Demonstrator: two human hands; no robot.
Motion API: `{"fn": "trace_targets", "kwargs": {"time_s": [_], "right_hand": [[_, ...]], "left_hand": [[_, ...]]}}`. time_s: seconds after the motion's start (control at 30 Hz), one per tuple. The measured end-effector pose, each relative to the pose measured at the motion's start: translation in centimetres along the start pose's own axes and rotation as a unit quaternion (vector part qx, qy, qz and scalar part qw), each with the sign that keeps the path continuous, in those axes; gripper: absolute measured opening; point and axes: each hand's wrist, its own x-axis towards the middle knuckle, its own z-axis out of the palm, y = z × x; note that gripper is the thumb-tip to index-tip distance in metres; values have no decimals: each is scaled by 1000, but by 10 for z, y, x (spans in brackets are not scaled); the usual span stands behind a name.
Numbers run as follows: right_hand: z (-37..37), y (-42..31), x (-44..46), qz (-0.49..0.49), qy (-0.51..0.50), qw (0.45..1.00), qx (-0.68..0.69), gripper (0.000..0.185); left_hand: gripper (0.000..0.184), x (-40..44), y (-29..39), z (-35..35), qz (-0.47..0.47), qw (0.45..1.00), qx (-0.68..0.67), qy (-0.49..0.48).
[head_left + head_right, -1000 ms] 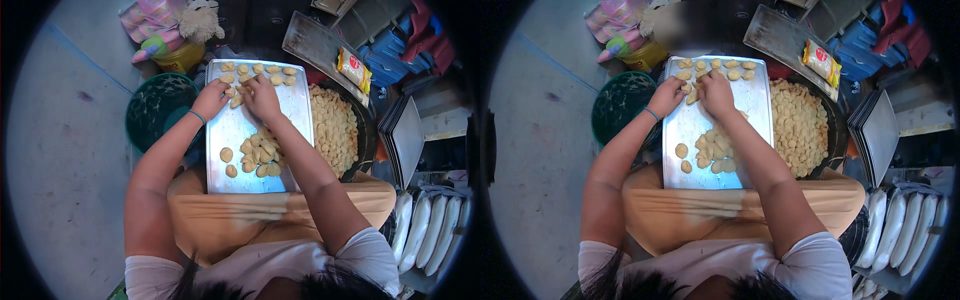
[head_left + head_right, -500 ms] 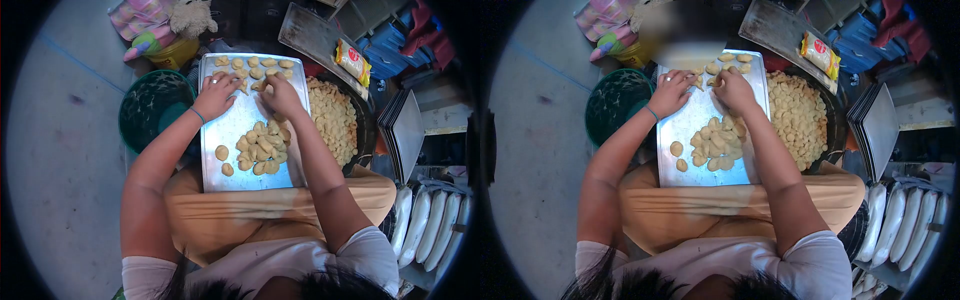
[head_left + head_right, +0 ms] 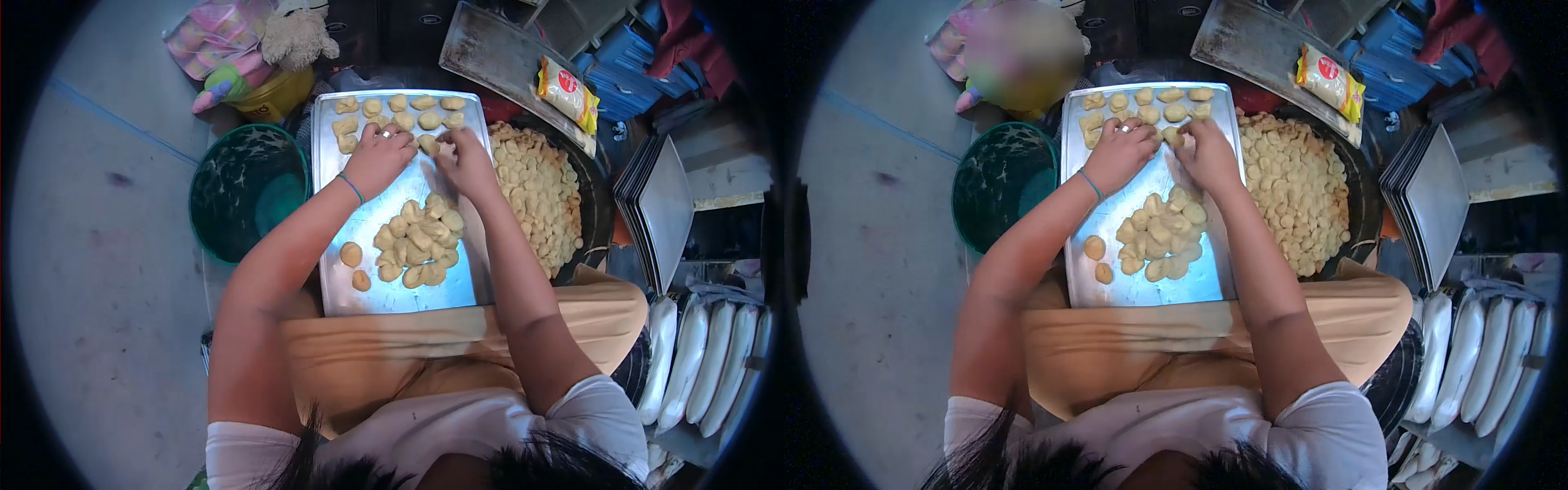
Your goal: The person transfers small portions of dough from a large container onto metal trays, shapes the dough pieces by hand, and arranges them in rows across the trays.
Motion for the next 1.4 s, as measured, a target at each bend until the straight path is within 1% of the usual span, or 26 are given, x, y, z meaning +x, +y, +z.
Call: {"fn": "trace_targets", "kwargs": {"time_s": [0.03,0.07,0.1,0.13,0.17,0.2,0.27,0.3,0.33,0.4,0.43,0.5,0.53,0.6,0.7,0.8,0.83,0.93,1.0,1.03,1.07,1.13,1.2,1.23,1.33,1.4], "right_hand": [[-7,-1,-11,45,-102,993,27,41],[-11,-4,-25,58,-198,978,41,35],[-11,-3,-30,16,-250,967,38,31],[-11,0,-34,-26,-300,953,37,27],[-15,4,-31,-13,-304,949,83,19],[-16,12,-25,-7,-263,959,105,19],[-8,41,-10,80,-98,965,228,21],[-10,46,-3,107,-25,964,244,28],[-13,44,1,100,-18,975,196,30],[-17,42,3,90,-8,991,97,35],[-11,40,-3,37,12,999,12,39],[-13,30,-6,-4,-13,997,-80,41],[-13,26,-6,-24,-24,992,-124,41],[-7,41,5,47,-2,998,-39,38],[-3,39,16,138,32,989,46,34],[-3,39,6,-10,106,994,-36,37],[-9,28,1,16,87,996,-34,41],[0,-2,-25,66,-155,984,55,43],[1,-33,-41,-69,-258,958,-108,40],[10,-40,-39,-68,-299,944,-125,32],[20,-40,-31,-68,-349,929,-102,25],[35,-44,-16,-20,-290,957,-22,21],[45,-42,1,18,-155,983,101,19],[51,-40,6,27,-158,957,242,20],[49,-42,6,-3,-139,984,114,27],[34,-49,-9,-24,-183,980,76,31]], "left_hand": [[17,3,-3,6,-13,1000,-5,-18],[16,5,-3,13,-25,999,-13,-38],[16,7,-2,13,-36,999,-32,-4],[16,8,-1,12,-43,998,-34,-24],[16,8,-3,9,-49,997,-35,-43],[16,9,-2,4,-55,996,-33,-63],[18,8,4,-5,-41,999,-14,-16],[19,7,9,-15,-38,999,-12,-8],[19,8,14,-25,-35,999,-10,1],[23,-4,21,-54,-77,986,-51,-138],[25,-13,24,-70,-100,971,-72,-206],[32,-35,34,-104,-182,923,-95,-326],[32,-54,39,-111,-204,913,-122,-331],[32,-91,48,-115,-246,892,-172,-339],[34,-125,58,-103,-229,925,-212,-217],[28,-119,40,-94,-226,892,-272,-281],[26,-112,37,-93,-255,886,-287,-262],[23,-94,20,-73,-335,891,-270,-144],[22,-76,14,-62,-347,899,-258,-67],[22,-70,10,-59,-351,902,-251,-28],[22,-66,4,-56,-338,911,-235,-26],[23,-63,-4,-47,-313,928,-203,-24],[24,-62,-11,-41,-286,939,-191,2],[24,-61,-14,-41,-273,944,-184,15],[29,-61,-18,-45,-222,968,-113,-16],[33,-65,-12,-49,-171,981,-87,-29]]}}
